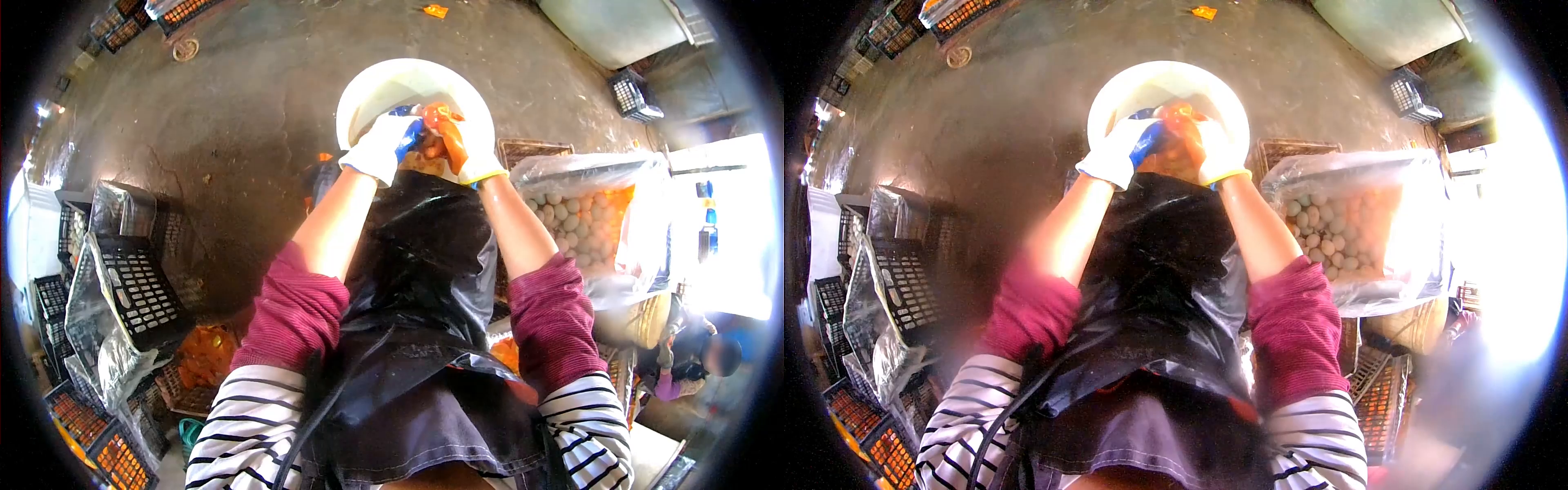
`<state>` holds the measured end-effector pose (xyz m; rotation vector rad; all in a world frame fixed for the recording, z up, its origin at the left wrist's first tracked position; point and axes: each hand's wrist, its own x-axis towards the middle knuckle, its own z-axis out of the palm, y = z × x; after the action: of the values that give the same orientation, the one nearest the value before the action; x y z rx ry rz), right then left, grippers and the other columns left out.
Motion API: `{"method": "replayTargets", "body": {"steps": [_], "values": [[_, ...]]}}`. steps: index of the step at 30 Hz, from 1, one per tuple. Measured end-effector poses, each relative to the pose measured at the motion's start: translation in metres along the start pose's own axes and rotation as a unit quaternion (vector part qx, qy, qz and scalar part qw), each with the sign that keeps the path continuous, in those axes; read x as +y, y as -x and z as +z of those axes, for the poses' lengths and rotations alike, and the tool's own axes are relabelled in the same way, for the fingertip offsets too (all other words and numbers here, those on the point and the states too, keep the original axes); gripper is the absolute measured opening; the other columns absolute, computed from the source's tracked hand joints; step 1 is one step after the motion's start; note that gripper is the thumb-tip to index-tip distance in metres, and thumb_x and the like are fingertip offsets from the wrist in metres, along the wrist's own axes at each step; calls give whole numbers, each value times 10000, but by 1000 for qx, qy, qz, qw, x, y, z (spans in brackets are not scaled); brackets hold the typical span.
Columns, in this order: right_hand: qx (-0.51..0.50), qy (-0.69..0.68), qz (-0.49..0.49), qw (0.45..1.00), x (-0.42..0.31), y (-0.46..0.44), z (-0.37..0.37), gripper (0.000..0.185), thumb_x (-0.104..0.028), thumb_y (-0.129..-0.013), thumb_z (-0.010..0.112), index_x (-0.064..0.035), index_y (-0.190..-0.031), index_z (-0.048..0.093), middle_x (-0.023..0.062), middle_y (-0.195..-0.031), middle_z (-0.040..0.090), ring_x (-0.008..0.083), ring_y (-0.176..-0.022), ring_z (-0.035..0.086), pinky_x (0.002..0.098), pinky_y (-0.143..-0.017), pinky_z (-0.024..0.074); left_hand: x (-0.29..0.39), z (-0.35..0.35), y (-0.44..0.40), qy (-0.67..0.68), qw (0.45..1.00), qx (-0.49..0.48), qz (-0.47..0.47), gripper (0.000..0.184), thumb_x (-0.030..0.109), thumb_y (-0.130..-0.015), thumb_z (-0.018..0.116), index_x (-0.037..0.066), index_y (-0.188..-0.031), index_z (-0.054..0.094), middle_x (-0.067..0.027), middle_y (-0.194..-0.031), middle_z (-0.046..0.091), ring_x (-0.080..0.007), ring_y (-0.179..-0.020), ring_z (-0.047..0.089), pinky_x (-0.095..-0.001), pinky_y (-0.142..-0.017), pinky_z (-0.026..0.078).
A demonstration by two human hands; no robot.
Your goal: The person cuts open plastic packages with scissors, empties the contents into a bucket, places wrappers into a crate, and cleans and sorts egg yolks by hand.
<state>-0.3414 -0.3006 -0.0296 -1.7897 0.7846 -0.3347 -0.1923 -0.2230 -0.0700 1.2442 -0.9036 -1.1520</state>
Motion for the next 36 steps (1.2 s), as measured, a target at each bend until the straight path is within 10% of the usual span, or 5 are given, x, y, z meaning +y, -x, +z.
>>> {"method": "replayTargets", "body": {"steps": [13,18,28,29,36], "values": [[119,-68,-123,983,41,-28,27,254,-261,-930,522,-67,-1089,563,40,-998,623,161,-866,596,305,-744,511,-34,7,-25,-547,748,59,372,283,201,-921,424,6,-1068,565,-195,-1038,597,-335,-900,602,-405,-792,488],[42,-355,-84,930,12,-3,11,287,-226,-934,522,5,-1105,533,32,-891,558,147,-777,522,278,-683,465,46,10,9,-3,990,83,-111,379,355,-943,490,53,-1156,574,-60,-1034,623,-139,-928,588,-268,-790,503],[62,-528,-24,847,59,178,-62,202,-174,-941,480,13,-991,537,31,-869,484,105,-730,406,221,-618,347,-49,-26,-40,265,964,39,-4,438,390,-975,375,61,-1253,454,-106,-1111,616,-229,-959,618,-325,-773,499],[-25,-758,19,652,64,188,-69,189,-183,-945,474,-5,-975,531,26,-861,495,110,-713,395,224,-602,333,-25,-18,-27,243,968,50,-30,424,371,-973,399,60,-1257,450,-120,-1118,616,-239,-966,616,-347,-790,492],[248,-352,-10,903,73,206,-106,252,-194,-961,434,19,-1067,516,102,-1083,591,146,-931,589,236,-710,481,-17,-6,-19,185,982,16,-15,448,403,-956,438,85,-1271,447,-102,-1098,629,-251,-975,612,-373,-794,494]]}}
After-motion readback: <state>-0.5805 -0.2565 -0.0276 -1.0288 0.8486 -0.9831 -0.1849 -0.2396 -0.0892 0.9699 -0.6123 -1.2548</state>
